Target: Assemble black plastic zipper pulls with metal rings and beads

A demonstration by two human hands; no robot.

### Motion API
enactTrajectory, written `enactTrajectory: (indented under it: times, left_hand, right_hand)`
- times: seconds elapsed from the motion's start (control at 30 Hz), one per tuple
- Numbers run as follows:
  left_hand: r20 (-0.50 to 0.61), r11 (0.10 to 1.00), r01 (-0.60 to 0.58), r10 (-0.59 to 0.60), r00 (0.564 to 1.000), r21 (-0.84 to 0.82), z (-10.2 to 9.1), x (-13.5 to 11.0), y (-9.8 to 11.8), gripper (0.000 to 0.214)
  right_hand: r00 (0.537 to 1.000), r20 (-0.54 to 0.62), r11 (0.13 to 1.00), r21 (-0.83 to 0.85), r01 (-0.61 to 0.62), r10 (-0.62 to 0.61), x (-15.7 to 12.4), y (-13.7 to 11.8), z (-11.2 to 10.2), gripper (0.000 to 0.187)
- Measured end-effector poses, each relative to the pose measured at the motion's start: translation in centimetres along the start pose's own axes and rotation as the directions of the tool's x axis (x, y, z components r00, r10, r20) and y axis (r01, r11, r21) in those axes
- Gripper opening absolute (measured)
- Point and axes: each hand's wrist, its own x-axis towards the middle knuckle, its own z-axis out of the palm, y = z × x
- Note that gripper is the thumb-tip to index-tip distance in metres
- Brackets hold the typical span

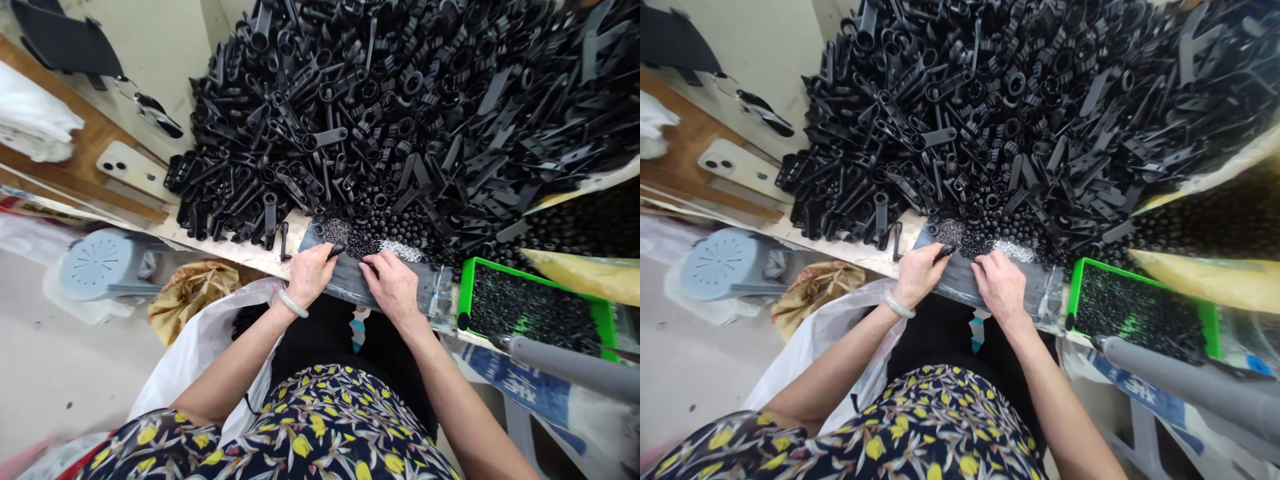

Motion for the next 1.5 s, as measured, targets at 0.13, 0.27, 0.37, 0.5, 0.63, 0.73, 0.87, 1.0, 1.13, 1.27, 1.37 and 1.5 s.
enactTrajectory:
  times: [0.13, 0.27, 0.37, 0.5, 0.63, 0.73, 0.87, 1.0, 1.13, 1.27, 1.37, 1.5]
  left_hand:
    - [0.008, 0.885, 0.118, -0.129, 0.992, -0.450, -0.6, -0.7, 0.6, 0.023]
    - [0.250, 0.509, 0.338, -0.235, 0.939, -0.792, -0.7, -2.4, 2.5, 0.025]
    - [0.356, 0.303, 0.412, -0.224, 0.907, -0.859, -0.2, -3.9, 4.3, 0.023]
    - [0.441, 0.084, 0.472, -0.243, 0.864, -0.878, 0.9, -5.1, 6.2, 0.024]
    - [0.504, -0.060, 0.505, -0.230, 0.833, -0.861, 1.6, -5.4, 7.0, 0.028]
    - [0.540, -0.121, 0.526, -0.224, 0.811, -0.842, 1.8, -5.6, 7.3, 0.031]
    - [0.514, -0.112, 0.503, -0.242, 0.823, -0.857, 2.0, -5.9, 7.6, 0.032]
    - [0.518, -0.112, 0.506, -0.228, 0.825, -0.855, 1.9, -5.9, 7.5, 0.033]
    - [0.552, -0.121, 0.539, -0.188, 0.812, -0.834, 1.7, -5.9, 7.4, 0.033]
    - [0.553, -0.100, 0.544, -0.142, 0.821, -0.833, 1.5, -5.8, 7.2, 0.031]
    - [0.551, -0.055, 0.548, -0.119, 0.826, -0.834, 1.4, -5.8, 6.9, 0.028]
    - [0.551, -0.006, 0.554, -0.109, 0.827, -0.832, 1.2, -5.8, 6.6, 0.027]
  right_hand:
    - [1.000, 0.005, 1.000, 0.006, 0.015, -0.015, 0.5, -0.5, -0.1, 0.023]
    - [0.997, 0.034, 0.983, 0.174, 0.060, -0.067, -0.4, -0.8, -2.0, 0.023]
    - [0.995, 0.054, 0.940, 0.338, 0.057, -0.080, -1.8, -1.0, -3.7, 0.021]
    - [0.999, 0.034, 0.911, 0.412, 0.013, -0.030, -3.6, -1.2, -4.6, 0.016]
    - [0.999, -0.024, 0.878, 0.478, -0.012, 0.026, -4.5, -1.2, -4.3, 0.012]
    - [0.995, -0.040, 0.843, 0.535, -0.059, 0.095, -4.9, -1.1, -4.1, 0.012]
    - [0.995, -0.040, 0.830, 0.554, -0.056, 0.093, -5.1, -1.1, -4.2, 0.013]
    - [0.998, -0.018, 0.815, 0.578, -0.045, 0.068, -5.0, -1.0, -4.3, 0.015]
    - [0.995, -0.005, 0.761, 0.644, -0.072, 0.098, -5.0, -1.0, -4.5, 0.019]
    - [0.978, 0.112, 0.646, 0.737, -0.200, 0.175, -5.0, -0.9, -4.8, 0.017]
    - [0.946, 0.233, 0.504, 0.803, -0.319, 0.227, -5.0, -0.8, -4.8, 0.014]
    - [0.909, 0.307, 0.348, 0.850, -0.395, 0.281, -5.1, -0.8, -4.4, 0.011]
